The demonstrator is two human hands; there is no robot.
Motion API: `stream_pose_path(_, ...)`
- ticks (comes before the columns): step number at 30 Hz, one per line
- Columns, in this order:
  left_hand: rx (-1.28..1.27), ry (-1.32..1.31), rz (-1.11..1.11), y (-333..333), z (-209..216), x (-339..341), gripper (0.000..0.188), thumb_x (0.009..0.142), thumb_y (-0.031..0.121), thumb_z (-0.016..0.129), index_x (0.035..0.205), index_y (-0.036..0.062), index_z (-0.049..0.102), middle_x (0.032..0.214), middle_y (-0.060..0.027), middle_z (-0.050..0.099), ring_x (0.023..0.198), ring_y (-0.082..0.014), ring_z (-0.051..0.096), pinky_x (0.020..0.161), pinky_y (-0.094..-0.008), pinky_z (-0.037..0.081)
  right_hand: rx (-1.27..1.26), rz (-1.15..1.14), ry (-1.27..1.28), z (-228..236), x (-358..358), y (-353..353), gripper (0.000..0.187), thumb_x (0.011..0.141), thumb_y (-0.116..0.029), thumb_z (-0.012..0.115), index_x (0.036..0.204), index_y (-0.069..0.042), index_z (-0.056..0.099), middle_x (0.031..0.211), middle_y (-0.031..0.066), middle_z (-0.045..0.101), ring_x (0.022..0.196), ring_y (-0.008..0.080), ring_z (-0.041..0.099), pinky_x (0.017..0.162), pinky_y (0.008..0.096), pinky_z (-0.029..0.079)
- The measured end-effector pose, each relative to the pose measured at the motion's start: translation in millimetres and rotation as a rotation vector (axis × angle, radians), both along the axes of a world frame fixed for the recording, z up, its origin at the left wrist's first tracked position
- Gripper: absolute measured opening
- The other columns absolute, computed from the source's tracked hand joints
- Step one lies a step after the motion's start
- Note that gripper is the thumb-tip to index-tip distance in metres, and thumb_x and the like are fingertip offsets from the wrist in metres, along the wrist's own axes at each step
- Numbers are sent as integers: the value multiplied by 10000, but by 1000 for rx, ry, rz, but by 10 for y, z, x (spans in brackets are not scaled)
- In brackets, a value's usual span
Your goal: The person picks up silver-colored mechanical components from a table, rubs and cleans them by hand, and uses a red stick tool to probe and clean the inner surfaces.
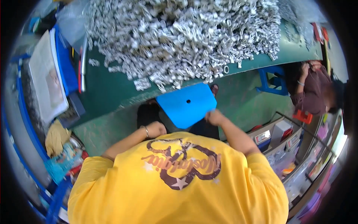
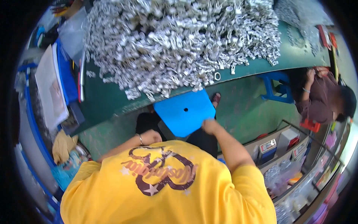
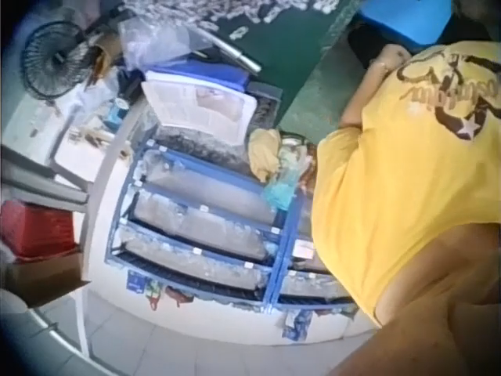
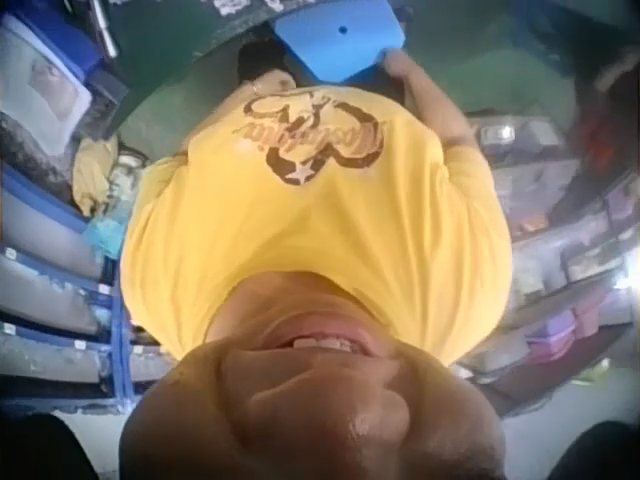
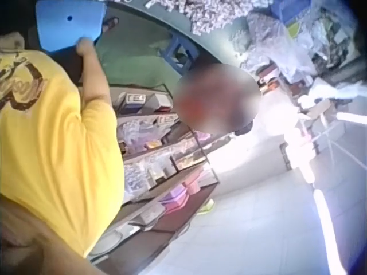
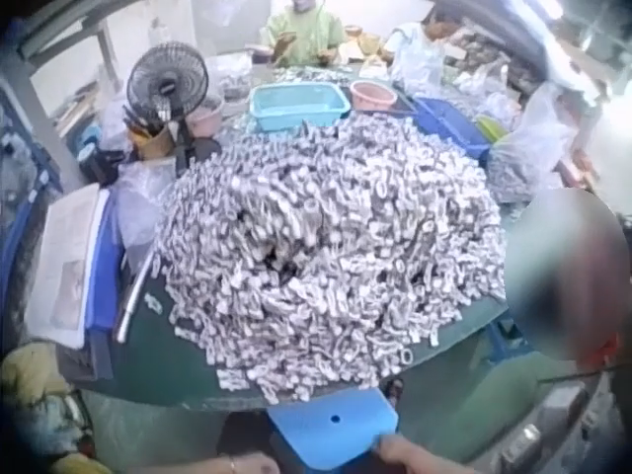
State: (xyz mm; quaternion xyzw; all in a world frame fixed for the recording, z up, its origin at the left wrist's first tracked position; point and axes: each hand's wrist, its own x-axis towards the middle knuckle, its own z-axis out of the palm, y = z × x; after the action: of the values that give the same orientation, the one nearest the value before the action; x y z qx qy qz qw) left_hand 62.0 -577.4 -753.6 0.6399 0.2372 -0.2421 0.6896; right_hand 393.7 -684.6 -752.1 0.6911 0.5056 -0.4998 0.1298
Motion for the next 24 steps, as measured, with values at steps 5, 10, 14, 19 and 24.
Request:
stream_pose_path(5,-140,576,1061,-92,-444,355,499,779,99,563,1233,28,368,917,-71,559,789,-141,538,682,-292,452,13,112,-103,-1123,867,877,325,744,-254,509,955,-30,615,986,194,593,934,337,568,809,442,440)
stream_pose_path(10,21,481,1154,42,-858,623,576,792,88,558,1299,77,286,1191,-113,474,1081,-245,455,896,-421,361,-253,217,-16,-632,593,1401,368,767,-260,485,973,20,606,1053,230,563,988,364,538,831,411,439)
stream_pose_path(14,-241,808,1271,257,-804,850,641,781,19,533,1324,189,237,1320,-79,359,1201,-284,344,936,-519,288,-186,250,-24,-551,476,1028,339,715,-136,451,927,85,594,1082,317,499,1017,376,518,856,362,427)
stream_pose_path(19,-278,822,1160,162,-569,948,746,741,-24,555,1353,110,150,1282,-154,381,1129,-326,412,876,-453,373,-278,984,222,-1073,533,541,281,708,-111,455,887,-14,649,1007,205,592,910,335,584,796,389,457)
stream_pose_path(24,-193,857,962,112,-515,939,746,744,25,588,1360,92,172,1280,-146,401,1164,-284,392,917,-393,354,-431,505,190,-1555,389,-13,246,652,-101,579,876,-18,641,1027,189,587,919,329,574,793,372,466)
